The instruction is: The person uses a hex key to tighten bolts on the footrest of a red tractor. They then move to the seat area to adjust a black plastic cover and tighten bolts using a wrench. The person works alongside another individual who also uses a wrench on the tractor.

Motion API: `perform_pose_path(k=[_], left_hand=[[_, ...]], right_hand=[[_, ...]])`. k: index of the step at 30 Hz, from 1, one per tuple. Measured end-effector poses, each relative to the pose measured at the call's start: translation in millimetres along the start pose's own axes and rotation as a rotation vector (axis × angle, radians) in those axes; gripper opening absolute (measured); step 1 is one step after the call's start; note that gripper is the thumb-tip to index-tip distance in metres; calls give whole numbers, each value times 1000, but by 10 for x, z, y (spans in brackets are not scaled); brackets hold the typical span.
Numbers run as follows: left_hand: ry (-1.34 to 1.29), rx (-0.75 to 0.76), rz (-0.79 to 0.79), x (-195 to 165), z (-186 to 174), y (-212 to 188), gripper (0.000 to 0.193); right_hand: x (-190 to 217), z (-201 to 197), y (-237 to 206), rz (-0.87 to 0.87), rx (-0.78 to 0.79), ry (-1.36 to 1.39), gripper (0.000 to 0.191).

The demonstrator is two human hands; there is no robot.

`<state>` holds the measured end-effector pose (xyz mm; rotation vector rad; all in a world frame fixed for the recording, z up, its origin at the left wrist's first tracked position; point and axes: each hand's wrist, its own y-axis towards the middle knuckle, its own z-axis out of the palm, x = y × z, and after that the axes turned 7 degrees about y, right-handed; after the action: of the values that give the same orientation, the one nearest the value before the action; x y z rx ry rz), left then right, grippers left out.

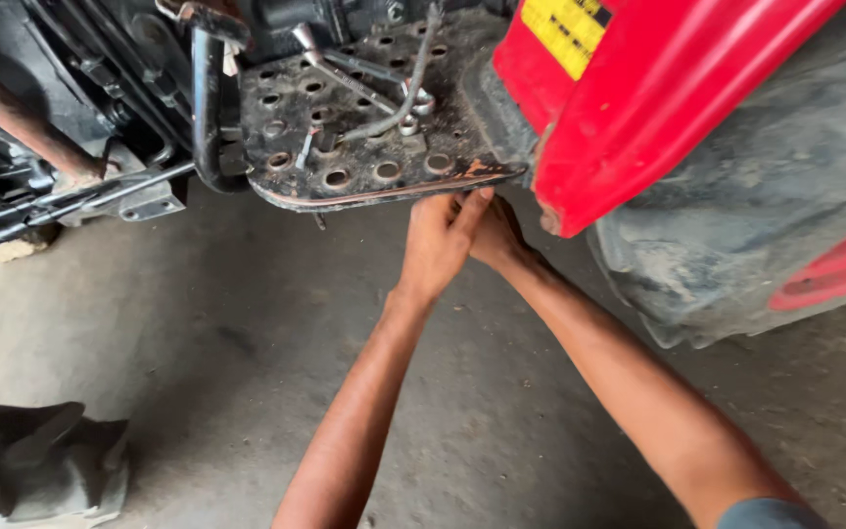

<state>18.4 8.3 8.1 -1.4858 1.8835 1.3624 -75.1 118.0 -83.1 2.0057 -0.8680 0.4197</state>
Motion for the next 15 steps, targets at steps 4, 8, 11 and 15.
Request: perform_pose_path(k=[4,8,11,15], left_hand=[[-36,8,155,-41,-60,8,28],[-77,-25,193,27,-127,-43,27],[-190,-66,113,134,-165,-93,26],[-571,-5,-26,226,-28,-44,23]], right_hand=[[-50,-55,-162,71,-5,35,14],[-8,-89,-186,72,17,-71,14],[275,-202,-198,102,88,-106,13],[912,-423,-540,133,25,-87,18]])
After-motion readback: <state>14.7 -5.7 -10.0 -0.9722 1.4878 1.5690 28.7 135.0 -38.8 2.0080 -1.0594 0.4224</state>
